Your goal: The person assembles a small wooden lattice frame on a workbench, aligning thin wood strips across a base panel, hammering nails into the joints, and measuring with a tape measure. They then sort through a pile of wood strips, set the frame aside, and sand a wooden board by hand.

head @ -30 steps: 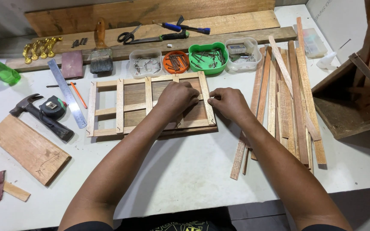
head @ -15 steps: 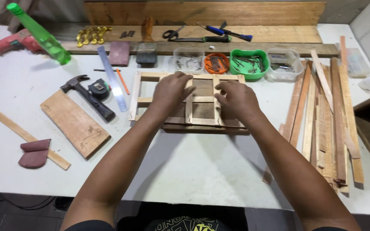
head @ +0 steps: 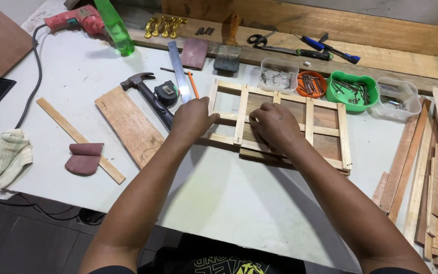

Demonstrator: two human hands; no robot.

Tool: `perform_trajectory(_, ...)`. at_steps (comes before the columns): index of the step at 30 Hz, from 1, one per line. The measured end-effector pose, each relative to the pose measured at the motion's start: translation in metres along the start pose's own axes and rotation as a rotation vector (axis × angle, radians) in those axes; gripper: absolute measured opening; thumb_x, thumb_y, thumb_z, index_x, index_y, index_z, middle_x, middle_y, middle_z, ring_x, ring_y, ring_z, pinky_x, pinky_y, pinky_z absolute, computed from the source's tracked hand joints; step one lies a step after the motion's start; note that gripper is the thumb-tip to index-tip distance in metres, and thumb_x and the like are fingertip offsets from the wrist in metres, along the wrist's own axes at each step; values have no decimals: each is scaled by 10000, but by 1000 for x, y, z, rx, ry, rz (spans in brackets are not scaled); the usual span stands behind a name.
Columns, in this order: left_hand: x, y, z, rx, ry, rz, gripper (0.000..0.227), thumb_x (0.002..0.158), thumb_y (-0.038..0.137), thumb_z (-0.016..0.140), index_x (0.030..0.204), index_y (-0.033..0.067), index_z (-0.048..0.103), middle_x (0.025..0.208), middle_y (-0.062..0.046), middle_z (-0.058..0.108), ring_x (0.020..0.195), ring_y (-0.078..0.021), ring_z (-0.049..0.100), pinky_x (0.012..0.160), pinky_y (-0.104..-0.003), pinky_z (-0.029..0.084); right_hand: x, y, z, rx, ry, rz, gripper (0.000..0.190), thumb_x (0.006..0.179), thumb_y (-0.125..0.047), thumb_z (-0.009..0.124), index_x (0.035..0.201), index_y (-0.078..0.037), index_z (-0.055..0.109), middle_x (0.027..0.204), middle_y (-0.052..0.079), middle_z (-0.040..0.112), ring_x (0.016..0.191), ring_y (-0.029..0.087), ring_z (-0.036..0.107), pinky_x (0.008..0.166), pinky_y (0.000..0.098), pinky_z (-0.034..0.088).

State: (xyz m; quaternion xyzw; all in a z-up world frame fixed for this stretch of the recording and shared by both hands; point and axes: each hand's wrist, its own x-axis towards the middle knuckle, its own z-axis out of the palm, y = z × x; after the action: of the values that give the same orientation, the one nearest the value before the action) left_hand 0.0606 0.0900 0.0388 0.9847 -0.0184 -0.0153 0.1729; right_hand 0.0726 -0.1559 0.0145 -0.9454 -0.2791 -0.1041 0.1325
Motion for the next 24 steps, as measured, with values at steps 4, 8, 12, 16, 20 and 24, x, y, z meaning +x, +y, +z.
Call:
perform_trajectory(4, -2, -9, 7, -45, 12, 26, 401, 885, 295, 763, 1170, 37, 646, 1005, -185, 735, 921, -342, 740, 816, -481, 584, 3, 2, 3, -3, 9, 6, 201, 937, -252, 689, 1059, -124, 786, 1004, 82, 716, 954, 321, 653, 865, 464, 532)
perform_trajectory(8, -2, -11, 8, -36, 21, 60, 397, 880, 262, 775, 1163, 21, 636, 1028, -194, 719, 928, -349, 728, 812, -481, 575, 5, 4, 5, -5, -14, 43, 208, 932, -256, 689, 1070, -136, 789, 1025, 73, 717, 962, 314, 647, 867, 460, 529)
perform_trajectory(12, -4, -9, 8, -43, 1, 54, 369, 897, 240, 753, 1171, 22, 637, 1007, -177, 728, 920, -314, 742, 798, -474, 582, 7, -1, -1, 4, -52, 105, 210, 948, -270, 684, 1068, -132, 786, 1027, 73, 715, 966, 310, 641, 865, 456, 526)
perform_trajectory(16, -5, -7, 5, -35, -27, 35, 398, 902, 237, 744, 1221, 32, 626, 993, -177, 726, 906, -316, 746, 792, -474, 583, 5, 2, 2, 1, -7, 71, 204, 953, -262, 681, 1062, -127, 787, 1035, 79, 715, 962, 317, 640, 867, 456, 528)
perform_trajectory(20, -7, -10, 4, -24, -18, 55, 388, 897, 238, 758, 1209, 35, 647, 988, -177, 728, 914, -330, 737, 812, -484, 575, 4, -1, 2, 3, 8, 71, 200, 948, -250, 678, 1060, -122, 785, 1026, 80, 714, 962, 315, 643, 866, 453, 533)
perform_trajectory(24, -3, -13, 11, -27, 5, 58, 431, 892, 263, 762, 1235, 33, 639, 1003, -172, 727, 905, -324, 743, 800, -483, 582, 3, 1, 3, 2, 7, 74, 199, 956, -262, 681, 1056, -125, 784, 1020, 84, 713, 960, 319, 643, 867, 454, 533)
